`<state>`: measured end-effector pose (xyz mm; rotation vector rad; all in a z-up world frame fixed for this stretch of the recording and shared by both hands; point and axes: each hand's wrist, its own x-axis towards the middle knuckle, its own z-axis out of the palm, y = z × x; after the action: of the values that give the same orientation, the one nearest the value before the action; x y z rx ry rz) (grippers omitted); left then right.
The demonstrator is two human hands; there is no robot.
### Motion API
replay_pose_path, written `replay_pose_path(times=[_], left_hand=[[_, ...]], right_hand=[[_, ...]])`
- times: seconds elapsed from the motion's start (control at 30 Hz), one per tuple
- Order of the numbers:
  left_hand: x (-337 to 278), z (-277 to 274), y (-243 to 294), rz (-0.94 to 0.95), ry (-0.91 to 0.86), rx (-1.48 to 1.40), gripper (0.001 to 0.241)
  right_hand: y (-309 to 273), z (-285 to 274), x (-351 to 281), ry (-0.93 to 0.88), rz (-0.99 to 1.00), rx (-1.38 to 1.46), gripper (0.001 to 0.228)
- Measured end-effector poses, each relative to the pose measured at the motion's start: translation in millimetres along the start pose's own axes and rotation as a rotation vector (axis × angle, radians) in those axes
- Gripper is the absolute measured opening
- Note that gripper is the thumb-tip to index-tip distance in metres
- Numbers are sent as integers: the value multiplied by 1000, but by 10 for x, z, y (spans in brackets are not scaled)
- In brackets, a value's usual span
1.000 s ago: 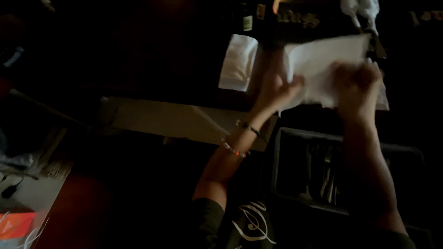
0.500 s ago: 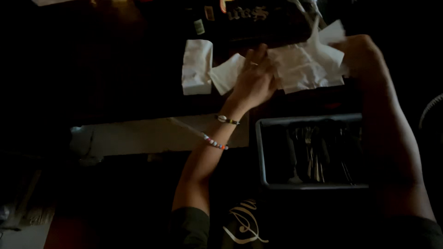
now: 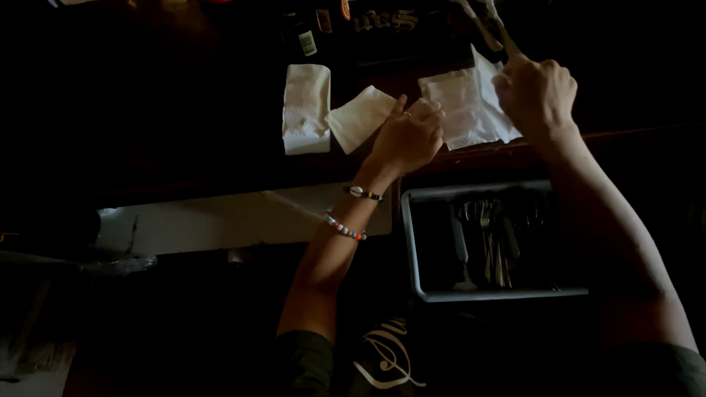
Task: The person wraps individual spoons in white napkins by hand and places the finished sets on a bar counter.
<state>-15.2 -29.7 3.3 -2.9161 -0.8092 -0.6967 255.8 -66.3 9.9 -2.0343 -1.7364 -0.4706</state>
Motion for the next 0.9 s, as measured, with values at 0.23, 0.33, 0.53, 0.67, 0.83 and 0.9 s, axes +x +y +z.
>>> replay_pose_path(times=[0.23,0.33,0.53,0.67,0.83,0.9], left_hand=[[-5,-88,35,30,-124,113,38],[-27,-109,48,27,7,6,42],[-11,-63,33,-14,-35,-17,48],[-11,62,-10,-1,-40,-20,46],[7,326,-159,29,9,-32,46],[64,380,-193,34,370,-226,24]], right_hand=[[-397,-213,29,-40,-62,-280,28],[-417,-264,24,-64,-86,-269,32],[-319,-296,-11,23,-126,-252,25],[-229,-204,1,-41,-63,-259,27],[-106,-21,30,-25,-55,-107,26],[-61,25,34,-32,-48,-115,26]])
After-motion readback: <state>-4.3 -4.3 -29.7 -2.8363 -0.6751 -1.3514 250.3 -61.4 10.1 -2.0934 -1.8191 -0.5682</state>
